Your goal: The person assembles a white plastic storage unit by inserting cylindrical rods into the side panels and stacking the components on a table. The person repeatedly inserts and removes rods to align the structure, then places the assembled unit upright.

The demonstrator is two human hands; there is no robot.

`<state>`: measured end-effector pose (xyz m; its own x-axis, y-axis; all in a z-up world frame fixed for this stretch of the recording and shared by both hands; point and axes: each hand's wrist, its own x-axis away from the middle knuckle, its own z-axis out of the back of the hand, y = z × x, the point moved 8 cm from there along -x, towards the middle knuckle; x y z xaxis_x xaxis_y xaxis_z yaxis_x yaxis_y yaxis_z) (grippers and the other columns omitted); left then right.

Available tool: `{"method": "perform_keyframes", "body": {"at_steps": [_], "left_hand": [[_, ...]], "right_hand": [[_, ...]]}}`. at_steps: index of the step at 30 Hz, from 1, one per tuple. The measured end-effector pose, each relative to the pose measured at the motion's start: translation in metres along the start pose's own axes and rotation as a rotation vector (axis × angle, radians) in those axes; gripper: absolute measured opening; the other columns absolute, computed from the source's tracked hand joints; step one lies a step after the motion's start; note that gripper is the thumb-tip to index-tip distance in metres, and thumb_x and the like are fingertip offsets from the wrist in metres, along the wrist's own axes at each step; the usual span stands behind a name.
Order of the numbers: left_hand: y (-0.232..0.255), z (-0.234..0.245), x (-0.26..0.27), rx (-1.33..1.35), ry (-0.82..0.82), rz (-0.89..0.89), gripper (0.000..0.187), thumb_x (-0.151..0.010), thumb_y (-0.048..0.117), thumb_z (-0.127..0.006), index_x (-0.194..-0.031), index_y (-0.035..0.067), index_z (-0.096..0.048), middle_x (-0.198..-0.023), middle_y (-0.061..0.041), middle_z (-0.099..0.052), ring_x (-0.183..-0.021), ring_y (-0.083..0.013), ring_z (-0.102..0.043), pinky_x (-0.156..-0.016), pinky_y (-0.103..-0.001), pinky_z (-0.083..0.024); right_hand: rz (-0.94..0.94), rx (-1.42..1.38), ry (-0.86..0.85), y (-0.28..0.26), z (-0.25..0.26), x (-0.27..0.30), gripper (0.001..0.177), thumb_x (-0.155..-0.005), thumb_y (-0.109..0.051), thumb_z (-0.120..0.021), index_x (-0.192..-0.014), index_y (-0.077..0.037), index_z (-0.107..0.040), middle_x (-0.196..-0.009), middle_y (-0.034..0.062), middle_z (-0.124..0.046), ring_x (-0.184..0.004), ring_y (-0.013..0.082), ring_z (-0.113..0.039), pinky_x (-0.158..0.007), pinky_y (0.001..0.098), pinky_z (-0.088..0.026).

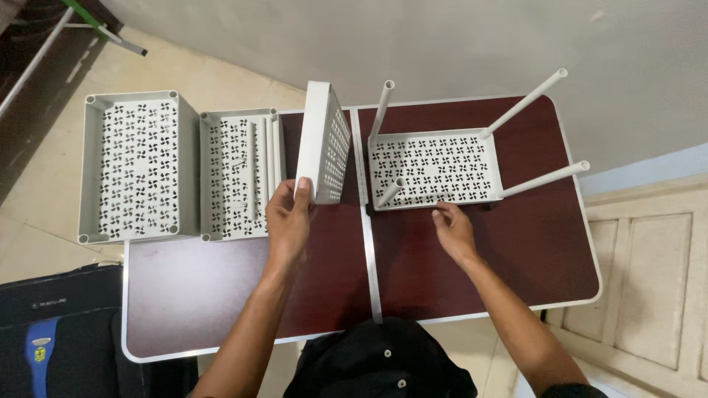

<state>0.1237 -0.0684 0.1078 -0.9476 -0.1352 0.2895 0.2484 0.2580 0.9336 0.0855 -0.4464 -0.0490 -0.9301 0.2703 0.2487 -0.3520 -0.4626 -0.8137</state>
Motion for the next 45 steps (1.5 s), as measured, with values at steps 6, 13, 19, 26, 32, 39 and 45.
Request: {"method": "perform_keyframes", "body": {"at_steps": [6, 13, 19, 26, 32, 39, 45], "left_hand": [[0.007, -0.028, -0.004, -0.135, -0.052, 0.131, 0.028, -0.099, 0.027, -0.058, -0.117, 0.007, -0.06, -0.112, -0.008, -0.07, -0.105, -0.0169, -0.066, -0.095, -0.039, -0.054], [0.023, -0.051, -0.001, -0.334, -0.105, -0.04, 0.032, -0.099, 0.025, -0.061, -0.123, 0.004, -0.061, -0.113, -0.011, -0.072, -0.107, -0.0162, -0.067, -0.091, -0.037, -0.054], [0.001, -0.046, 0.002, -0.42, -0.039, -0.328, 0.038, -0.104, 0.037, -0.059, -0.11, 0.0, -0.067, -0.094, -0.005, -0.071, -0.079, -0.0093, -0.059, -0.065, -0.027, -0.048], [-0.034, -0.028, -0.009, -0.393, -0.013, -0.146, 0.046, -0.103, 0.047, -0.058, -0.087, 0.005, -0.066, -0.065, 0.006, -0.048, -0.06, -0.004, -0.04, -0.052, -0.025, -0.033], [-0.021, -0.04, -0.007, -0.385, -0.032, -0.123, 0.048, -0.099, 0.05, -0.061, -0.085, 0.004, -0.069, -0.063, 0.006, -0.046, -0.058, -0.0041, -0.036, -0.049, -0.027, -0.028], [-0.008, -0.048, -0.003, -0.354, -0.051, -0.219, 0.047, -0.1, 0.049, -0.058, -0.093, 0.004, -0.071, -0.068, 0.009, -0.053, -0.062, -0.0023, -0.038, -0.051, -0.026, -0.03], [-0.015, -0.045, -0.008, -0.434, -0.048, -0.161, 0.051, -0.103, 0.047, -0.059, -0.08, 0.001, -0.063, -0.066, 0.005, -0.042, -0.062, -0.0055, -0.033, -0.051, -0.028, -0.027]], "right_hand": [[0.053, 0.048, 0.001, 0.006, 0.009, -0.011, 0.036, -0.096, -0.021, -0.066, -0.126, -0.002, -0.065, -0.113, 0.0153, -0.075, -0.104, 0.0226, -0.071, -0.089, 0.0359, -0.054], [-0.148, 0.118, 0.025, 0.031, 0.01, -0.013, 0.041, -0.1, -0.026, -0.065, -0.131, 0.0, -0.061, -0.101, 0.016, -0.077, -0.091, 0.0261, -0.072, -0.086, 0.0386, -0.057], [-0.555, -0.579, -0.125, 0.079, -0.023, -0.021, 0.066, -0.101, -0.042, -0.056, -0.15, 0.001, -0.042, -0.139, 0.0257, -0.056, -0.124, 0.037, -0.061, -0.096, 0.0585, -0.055], [-0.561, -0.915, -0.166, 0.077, -0.034, -0.037, 0.061, -0.102, -0.032, -0.049, -0.151, 0.001, -0.034, -0.153, 0.0269, -0.04, -0.137, 0.0413, -0.048, -0.108, 0.0629, -0.045], [-0.559, -0.924, -0.186, 0.08, -0.035, -0.048, 0.042, -0.102, -0.017, -0.042, -0.138, 0.003, -0.042, -0.147, 0.0292, -0.045, -0.136, 0.0451, -0.049, -0.104, 0.0692, -0.046], [-0.458, -0.855, -0.03, 0.079, 0.009, -0.061, 0.036, -0.105, -0.018, -0.042, -0.125, 0.011, -0.047, -0.136, 0.0342, -0.049, -0.127, 0.0462, -0.054, -0.09, 0.0652, -0.055], [-0.246, -0.571, 0.136, 0.05, 0.086, -0.087, 0.037, -0.105, -0.023, -0.052, -0.114, 0.013, -0.058, -0.108, 0.0244, -0.068, -0.096, 0.0354, -0.07, -0.078, 0.0514, -0.065]]}}
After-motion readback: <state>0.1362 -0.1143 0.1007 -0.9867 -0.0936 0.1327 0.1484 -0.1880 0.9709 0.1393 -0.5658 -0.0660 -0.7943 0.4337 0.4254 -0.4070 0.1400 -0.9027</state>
